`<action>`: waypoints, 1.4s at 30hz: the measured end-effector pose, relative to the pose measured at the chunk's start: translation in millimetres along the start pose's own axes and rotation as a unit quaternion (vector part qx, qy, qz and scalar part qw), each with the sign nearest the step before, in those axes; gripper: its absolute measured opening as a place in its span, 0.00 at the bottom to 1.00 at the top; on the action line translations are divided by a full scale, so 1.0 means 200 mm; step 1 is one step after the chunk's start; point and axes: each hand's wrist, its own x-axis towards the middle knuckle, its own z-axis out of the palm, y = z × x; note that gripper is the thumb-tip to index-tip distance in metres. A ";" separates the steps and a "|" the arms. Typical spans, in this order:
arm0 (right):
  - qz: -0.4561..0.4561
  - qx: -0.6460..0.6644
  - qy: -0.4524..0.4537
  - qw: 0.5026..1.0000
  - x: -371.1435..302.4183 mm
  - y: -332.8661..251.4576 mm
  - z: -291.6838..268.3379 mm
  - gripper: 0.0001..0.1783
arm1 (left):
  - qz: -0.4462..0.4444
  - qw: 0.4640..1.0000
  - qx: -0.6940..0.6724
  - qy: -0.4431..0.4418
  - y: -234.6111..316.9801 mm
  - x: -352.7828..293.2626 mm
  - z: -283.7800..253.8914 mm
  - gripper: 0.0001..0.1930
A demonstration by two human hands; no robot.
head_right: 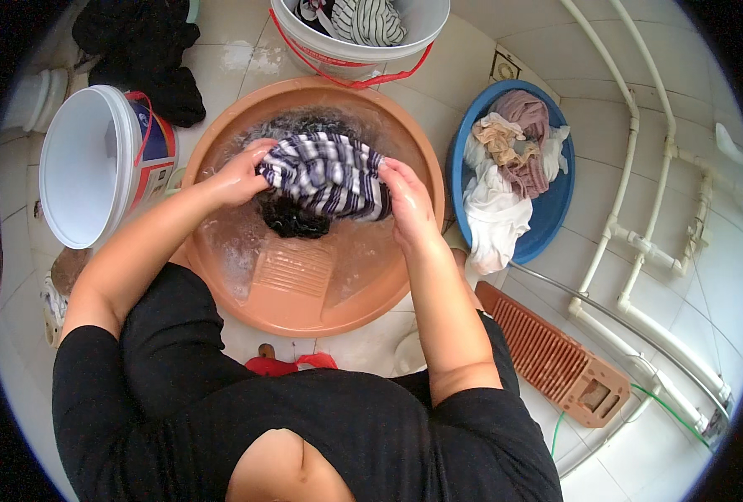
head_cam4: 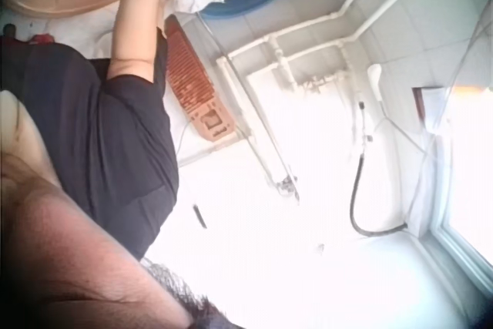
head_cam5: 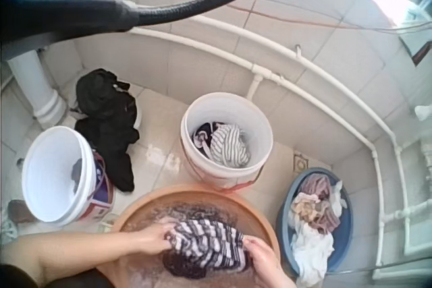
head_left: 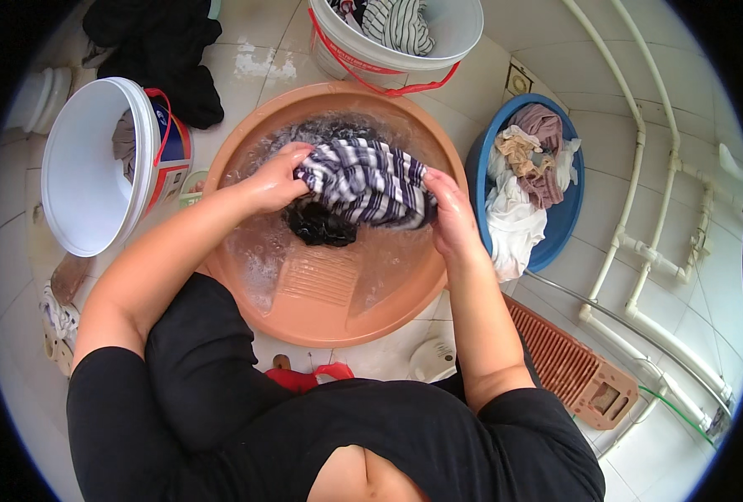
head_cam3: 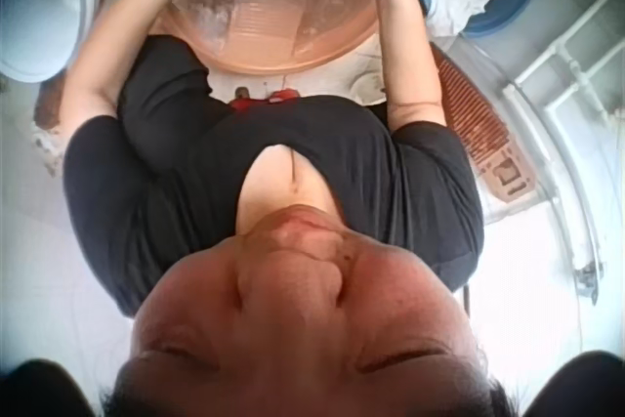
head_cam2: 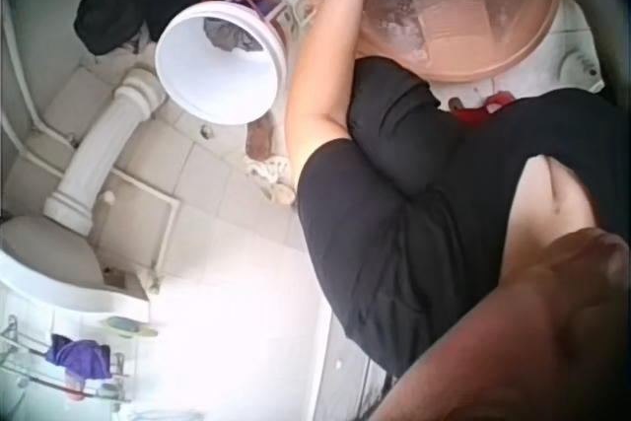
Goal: The person hand-washes various garments in a large plastic basin filled with soapy water. They scrub and rinse items one by one, including striped and solid-colored clothes, then wring them out and transfer them to a bucket. The person also refills the basin with water from a hose and moves a blue tub of clothes.
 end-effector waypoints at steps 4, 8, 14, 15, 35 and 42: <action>0.188 -0.005 0.133 0.973 0.06 0.20 -0.06 0.28 | 0.153 0.985 -0.074 -0.031 0.34 -0.04 0.00 0.18; 0.284 0.378 -0.157 0.867 -0.01 0.23 0.07 0.40 | 0.223 0.942 -0.200 -0.149 0.57 -0.14 0.08 0.15; 0.216 0.438 -0.153 0.859 -0.08 0.23 0.18 0.39 | 0.054 0.842 -0.464 -0.271 0.60 -0.18 0.05 0.16; 0.234 0.444 -0.127 0.856 -0.06 0.25 0.18 0.37 | -0.028 0.794 -0.569 -0.212 0.57 -0.20 0.04 0.18; 0.268 0.371 -0.199 0.866 -0.04 0.24 0.32 0.47 | 0.031 0.925 -0.373 0.059 0.42 -0.13 -0.04 0.10; -0.016 0.259 -0.111 0.959 -0.05 0.07 0.41 0.18 | -0.128 0.826 -0.522 0.174 0.41 -0.09 0.02 0.08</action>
